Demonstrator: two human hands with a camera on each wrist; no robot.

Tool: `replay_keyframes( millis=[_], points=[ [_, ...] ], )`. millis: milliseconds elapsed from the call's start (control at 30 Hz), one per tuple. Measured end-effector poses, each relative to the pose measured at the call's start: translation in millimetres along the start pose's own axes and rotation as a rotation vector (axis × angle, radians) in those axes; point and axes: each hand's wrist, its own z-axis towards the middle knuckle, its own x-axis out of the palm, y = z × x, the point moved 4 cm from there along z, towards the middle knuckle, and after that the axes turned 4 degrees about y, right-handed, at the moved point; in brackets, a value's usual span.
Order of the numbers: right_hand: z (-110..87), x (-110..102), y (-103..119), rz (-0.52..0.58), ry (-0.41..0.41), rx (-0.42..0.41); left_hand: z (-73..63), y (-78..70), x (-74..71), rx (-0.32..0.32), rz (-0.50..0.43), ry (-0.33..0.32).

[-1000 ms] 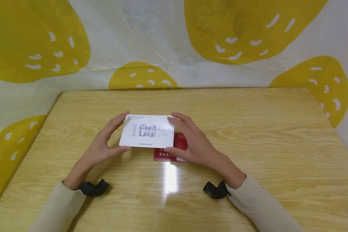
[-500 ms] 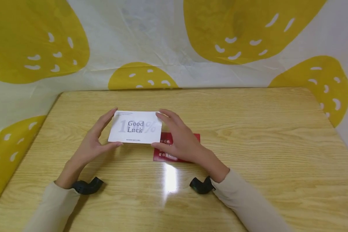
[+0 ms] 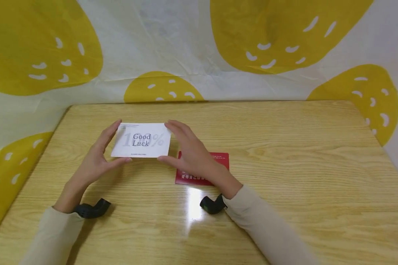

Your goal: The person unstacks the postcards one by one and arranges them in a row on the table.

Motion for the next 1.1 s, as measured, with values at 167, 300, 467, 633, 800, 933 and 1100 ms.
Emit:
replay_keyframes(
  millis=[167, 300, 467, 633, 800, 933, 1100],
  points=[
    [10.2, 5, 2, 0.016, 0.007, 0.035, 1.0, -2.1, -9.8, -0.010, -0.016, 0.012],
    [19.5, 11, 2, 0.031, 0.011, 0.062, 1.0, -14.9, -20.3, -0.013, -0.036, 0.024],
    [30.4, 21, 1, 0.028, 0.023, 0.078, 2.4, -11.9, -30.9, -0.022, -0.062, 0.040],
    [42.1, 31, 0, 0.015, 0.046, 0.106, 4.1, -0.5, -39.3, -0.080, -0.023, 0.048],
    [52.4, 39, 1, 0.011, 0.065, 0.126, 5.7, 26.1, -44.5, -0.112, -0.026, 0.036],
    [58.2, 46, -1, 0.005, 0.076, 0.150, 6.6, 51.2, -47.2, -0.112, -0.063, 0.042],
    [64.1, 58, -4, 0.015, 0.110, 0.197, 5.0, 68.8, -53.4, -0.129, -0.173, 0.058]
  ],
)
